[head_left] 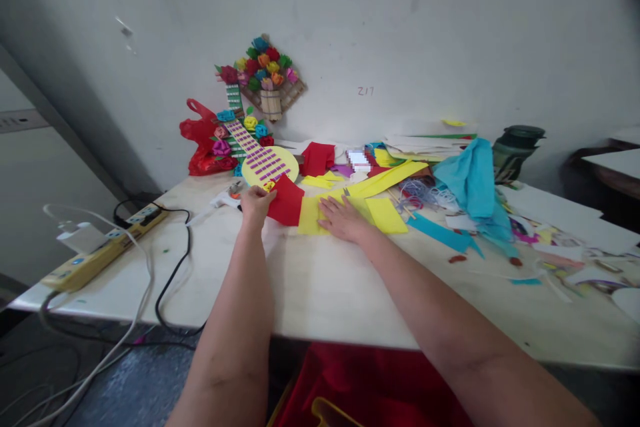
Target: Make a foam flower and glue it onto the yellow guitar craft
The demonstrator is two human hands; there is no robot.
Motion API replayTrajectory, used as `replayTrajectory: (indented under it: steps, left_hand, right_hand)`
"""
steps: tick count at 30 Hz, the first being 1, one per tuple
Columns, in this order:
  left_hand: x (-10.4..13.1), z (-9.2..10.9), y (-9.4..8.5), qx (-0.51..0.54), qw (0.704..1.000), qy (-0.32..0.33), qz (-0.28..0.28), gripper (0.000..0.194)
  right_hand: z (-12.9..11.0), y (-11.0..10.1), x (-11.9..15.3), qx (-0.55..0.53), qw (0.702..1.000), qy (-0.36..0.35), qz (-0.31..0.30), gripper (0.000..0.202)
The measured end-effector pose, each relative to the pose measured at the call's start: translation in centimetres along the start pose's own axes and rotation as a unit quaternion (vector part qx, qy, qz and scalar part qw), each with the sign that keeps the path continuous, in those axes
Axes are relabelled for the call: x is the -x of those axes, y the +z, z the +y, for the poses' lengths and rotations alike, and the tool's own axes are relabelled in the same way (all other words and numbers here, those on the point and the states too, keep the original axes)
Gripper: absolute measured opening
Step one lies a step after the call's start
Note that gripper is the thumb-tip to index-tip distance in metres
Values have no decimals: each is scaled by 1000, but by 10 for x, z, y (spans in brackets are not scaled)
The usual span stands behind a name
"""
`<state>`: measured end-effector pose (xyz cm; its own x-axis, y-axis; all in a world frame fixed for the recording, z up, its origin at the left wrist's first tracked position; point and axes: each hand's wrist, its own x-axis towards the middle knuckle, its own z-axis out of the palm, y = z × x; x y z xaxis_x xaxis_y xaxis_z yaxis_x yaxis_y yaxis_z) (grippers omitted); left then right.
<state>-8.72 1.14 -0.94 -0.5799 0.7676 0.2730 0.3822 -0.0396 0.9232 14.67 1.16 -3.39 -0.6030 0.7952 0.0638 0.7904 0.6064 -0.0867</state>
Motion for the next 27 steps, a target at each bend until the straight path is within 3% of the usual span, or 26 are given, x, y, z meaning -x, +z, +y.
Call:
replayTrajectory:
  steps: [3, 5, 9, 12, 14, 15, 19, 21, 23, 27]
  left_hand:
    - [2, 1, 4, 216, 976, -15, -24, 36]
    - [6, 5, 5, 307, 951, -24, -43, 38]
    - [14, 17, 4, 385, 920, -38, -66, 37]
    - [17, 24, 4, 403, 912, -41, -73, 34]
    - [20, 27, 6, 406, 910, -44, -77, 34]
    - [22, 28, 9, 406, 909, -45, -85, 34]
    - [32, 30, 22, 407, 901, -60, -137, 35]
    - [36, 29, 28, 396, 901, -72, -162, 37]
    - [39, 27, 31, 373, 906, -75, -183, 39]
    - [41, 26, 32, 354, 910, -77, -200, 40]
  right_hand:
    - [-8, -1, 0, -8, 1000, -19, 0, 59]
    - [-13, -3, 1, -11, 1000, -25, -6, 58]
    - [-17, -6, 1, -36, 999, -20, -5, 57]
    - [-16, -9, 1, -127, 991, 12, 32, 56]
    - [-17, -12, 1, -261, 962, 45, 67, 57]
    - [-17, -14, 1, -344, 933, 59, 86, 58]
    - [-21, -24, 0, -603, 776, 89, 164, 64]
    - [-22, -26, -1, -645, 727, 117, 203, 65]
    - [-21, -26, -2, -647, 709, 155, 233, 66]
    - [-16, -20, -3, -625, 715, 202, 238, 63]
